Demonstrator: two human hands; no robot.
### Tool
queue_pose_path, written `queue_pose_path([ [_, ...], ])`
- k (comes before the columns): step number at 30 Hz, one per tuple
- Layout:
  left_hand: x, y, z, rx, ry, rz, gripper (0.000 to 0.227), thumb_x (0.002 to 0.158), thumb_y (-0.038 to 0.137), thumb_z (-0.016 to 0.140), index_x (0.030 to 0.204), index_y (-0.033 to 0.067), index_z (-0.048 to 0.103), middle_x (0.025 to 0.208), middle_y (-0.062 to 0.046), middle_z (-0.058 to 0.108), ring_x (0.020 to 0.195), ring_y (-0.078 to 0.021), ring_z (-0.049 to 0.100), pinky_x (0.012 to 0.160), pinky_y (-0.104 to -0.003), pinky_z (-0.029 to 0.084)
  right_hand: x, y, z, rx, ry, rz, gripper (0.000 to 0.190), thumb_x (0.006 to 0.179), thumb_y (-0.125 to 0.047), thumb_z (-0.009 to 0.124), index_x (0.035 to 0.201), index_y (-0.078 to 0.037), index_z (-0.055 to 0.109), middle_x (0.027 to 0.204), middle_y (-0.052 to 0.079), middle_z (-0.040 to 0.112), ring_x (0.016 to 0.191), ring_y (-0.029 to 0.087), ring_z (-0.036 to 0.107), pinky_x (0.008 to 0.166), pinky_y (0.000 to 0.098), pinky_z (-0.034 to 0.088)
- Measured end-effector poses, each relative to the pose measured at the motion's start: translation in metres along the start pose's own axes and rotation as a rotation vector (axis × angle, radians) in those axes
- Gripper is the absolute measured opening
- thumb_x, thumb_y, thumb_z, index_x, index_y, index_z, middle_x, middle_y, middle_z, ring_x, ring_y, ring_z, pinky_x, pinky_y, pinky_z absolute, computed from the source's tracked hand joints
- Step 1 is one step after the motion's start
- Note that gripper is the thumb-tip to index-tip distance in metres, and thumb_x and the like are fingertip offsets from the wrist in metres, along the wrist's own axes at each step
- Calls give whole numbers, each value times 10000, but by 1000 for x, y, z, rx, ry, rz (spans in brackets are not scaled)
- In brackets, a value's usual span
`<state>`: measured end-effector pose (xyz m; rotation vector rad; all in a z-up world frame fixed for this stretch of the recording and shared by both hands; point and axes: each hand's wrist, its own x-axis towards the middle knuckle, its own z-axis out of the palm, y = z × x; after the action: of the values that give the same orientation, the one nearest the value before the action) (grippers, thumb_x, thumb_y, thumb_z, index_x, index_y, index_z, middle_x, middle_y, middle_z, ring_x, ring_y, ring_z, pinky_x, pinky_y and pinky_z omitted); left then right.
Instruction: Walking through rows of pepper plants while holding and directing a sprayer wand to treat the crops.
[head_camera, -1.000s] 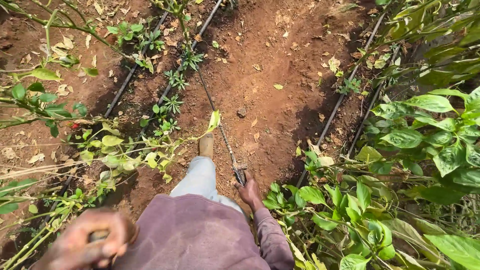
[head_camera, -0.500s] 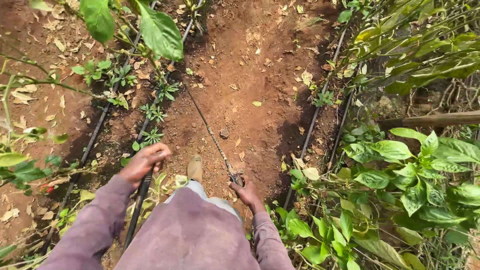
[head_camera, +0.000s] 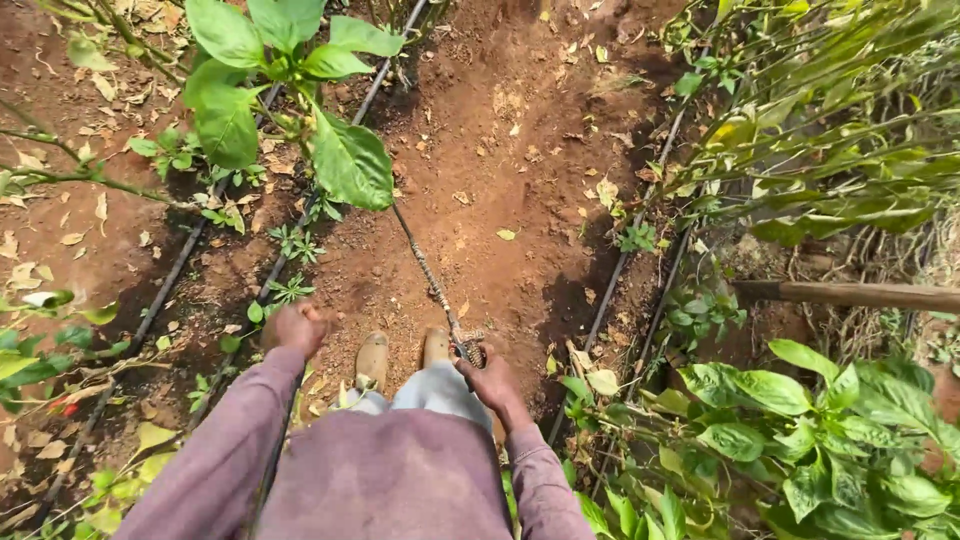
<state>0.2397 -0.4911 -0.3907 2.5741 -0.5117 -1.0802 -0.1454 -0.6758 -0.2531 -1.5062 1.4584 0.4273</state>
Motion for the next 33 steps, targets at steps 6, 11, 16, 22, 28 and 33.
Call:
queue_pose_path([
  [6, -158, 69, -154, -714, -358, 186, 208, 1078, 347, 772, 1050, 146, 727, 881, -126, 675, 779, -279, 610, 739, -427, 467, -48, -89, -71, -127, -65, 128, 1061, 871, -602, 918, 1763, -244, 470, 1529, 268, 724, 1353, 406, 753, 1090, 535, 643],
  [11, -313, 137, -241, -1368, -481, 838, 335, 1027, 196, 900, 829, 63, 666, 684, -71, 546, 561, -239, 516, 510, -401, 416, -8, -97, -107, -159, -100, 111, 1071, 943, -418, 939, 1820, -253, 347, 1748, 234, 556, 1575, 440, 613, 1301, 639, 520],
  [16, -97, 126, -40, -257, 144, 173, 103, 961, 376, 895, 1010, 286, 880, 816, -113, 827, 906, -383, 817, 805, -455, 597, 7, -100, -122, -272, -117, -15, 1080, 857, -620, 929, 1746, -192, 490, 1578, 312, 700, 1556, 462, 624, 1291, 599, 515],
  [22, -66, 132, 4, -542, -8, 16, 174, 975, 333, 816, 1096, 216, 863, 820, -100, 834, 852, -291, 759, 827, -462, 538, 20, -101, -148, -225, -129, -17, 1061, 934, -461, 946, 1798, -143, 418, 1629, 352, 646, 1568, 513, 600, 1336, 603, 468],
  [28, -313, 191, -188, -1139, -219, 414, 316, 958, 270, 813, 778, 22, 737, 491, -72, 573, 448, -192, 617, 456, -361, 547, -12, -112, -172, -348, -192, -52, 982, 993, -313, 897, 1794, -153, 352, 1701, 372, 553, 1621, 567, 516, 1364, 679, 446],
  [33, -238, 223, -134, -896, -89, 484, 240, 903, 208, 941, 825, 34, 796, 571, -116, 678, 582, -251, 611, 591, -397, 541, -2, -95, -166, -349, -243, -49, 947, 1065, -295, 827, 1829, -151, 285, 1760, 385, 491, 1664, 574, 452, 1405, 710, 372],
])
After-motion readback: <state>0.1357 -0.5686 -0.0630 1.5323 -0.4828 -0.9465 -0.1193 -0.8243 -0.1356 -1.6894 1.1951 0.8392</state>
